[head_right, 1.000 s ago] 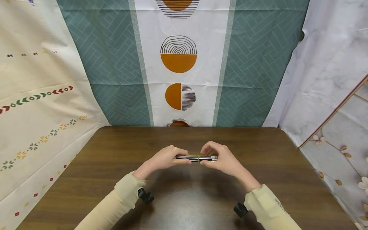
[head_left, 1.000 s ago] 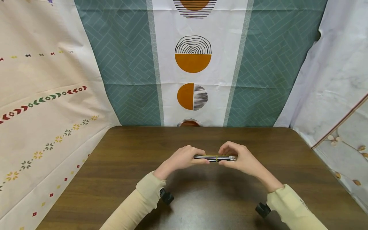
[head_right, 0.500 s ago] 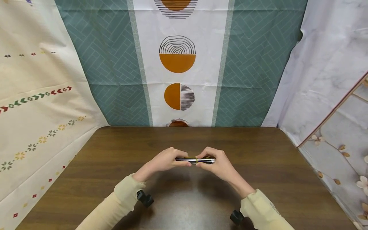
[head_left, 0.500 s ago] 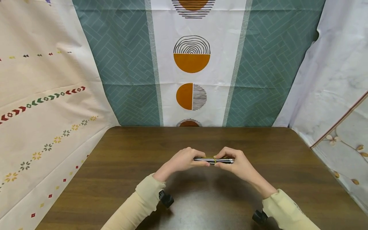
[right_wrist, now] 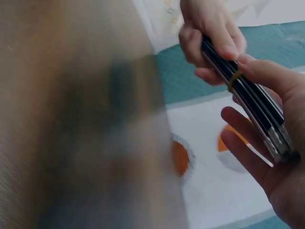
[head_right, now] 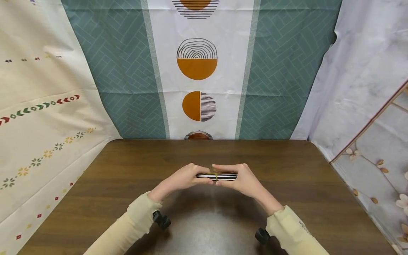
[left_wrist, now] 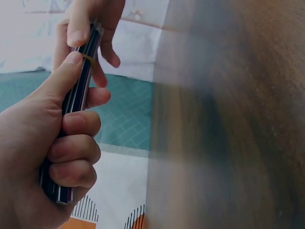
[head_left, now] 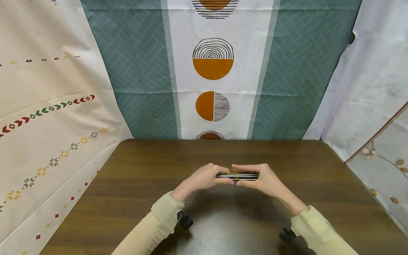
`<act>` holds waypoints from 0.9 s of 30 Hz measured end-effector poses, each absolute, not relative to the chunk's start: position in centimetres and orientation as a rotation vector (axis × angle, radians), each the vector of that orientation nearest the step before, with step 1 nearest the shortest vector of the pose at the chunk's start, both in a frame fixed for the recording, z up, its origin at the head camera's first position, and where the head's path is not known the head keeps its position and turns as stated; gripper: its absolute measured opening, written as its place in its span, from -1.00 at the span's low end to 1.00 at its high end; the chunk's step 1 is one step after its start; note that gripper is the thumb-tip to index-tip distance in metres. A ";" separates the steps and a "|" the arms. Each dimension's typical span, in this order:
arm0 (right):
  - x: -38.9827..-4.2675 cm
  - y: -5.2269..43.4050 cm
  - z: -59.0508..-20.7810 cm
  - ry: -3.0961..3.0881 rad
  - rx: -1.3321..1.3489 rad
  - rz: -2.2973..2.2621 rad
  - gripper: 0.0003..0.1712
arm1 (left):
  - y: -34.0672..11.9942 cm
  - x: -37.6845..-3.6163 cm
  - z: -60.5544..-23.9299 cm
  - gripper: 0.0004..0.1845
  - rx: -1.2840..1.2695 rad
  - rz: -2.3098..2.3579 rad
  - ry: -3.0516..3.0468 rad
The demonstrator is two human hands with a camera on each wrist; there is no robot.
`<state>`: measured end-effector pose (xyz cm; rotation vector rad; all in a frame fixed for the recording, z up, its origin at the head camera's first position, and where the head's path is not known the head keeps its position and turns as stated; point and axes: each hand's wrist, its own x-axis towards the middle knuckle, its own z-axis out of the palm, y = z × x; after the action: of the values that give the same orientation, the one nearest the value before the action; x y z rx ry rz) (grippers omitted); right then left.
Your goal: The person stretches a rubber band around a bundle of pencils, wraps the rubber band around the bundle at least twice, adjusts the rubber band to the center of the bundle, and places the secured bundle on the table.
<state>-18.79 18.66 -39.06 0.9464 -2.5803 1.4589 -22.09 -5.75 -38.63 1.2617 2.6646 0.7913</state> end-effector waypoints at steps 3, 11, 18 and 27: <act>-19.1 19.0 -38.3 -2.574 1.001 1.298 -0.54 | -5.9 -22.4 -38.6 -0.78 1.266 0.848 2.623; -19.3 19.4 -37.0 -2.626 1.017 1.198 -0.74 | -6.8 -23.0 -38.1 -0.81 1.293 0.953 2.362; -19.3 19.2 -37.8 -2.627 1.017 1.360 -0.74 | -6.9 -23.1 -38.4 -0.75 1.366 0.935 2.390; -18.8 18.4 -38.9 -2.608 0.842 1.551 -0.78 | -6.8 -22.9 -38.5 -0.75 1.351 0.962 2.379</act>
<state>-18.77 18.37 -38.90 0.8420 -2.6081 1.5507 -22.89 -6.81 -38.55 1.3506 2.3786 0.9620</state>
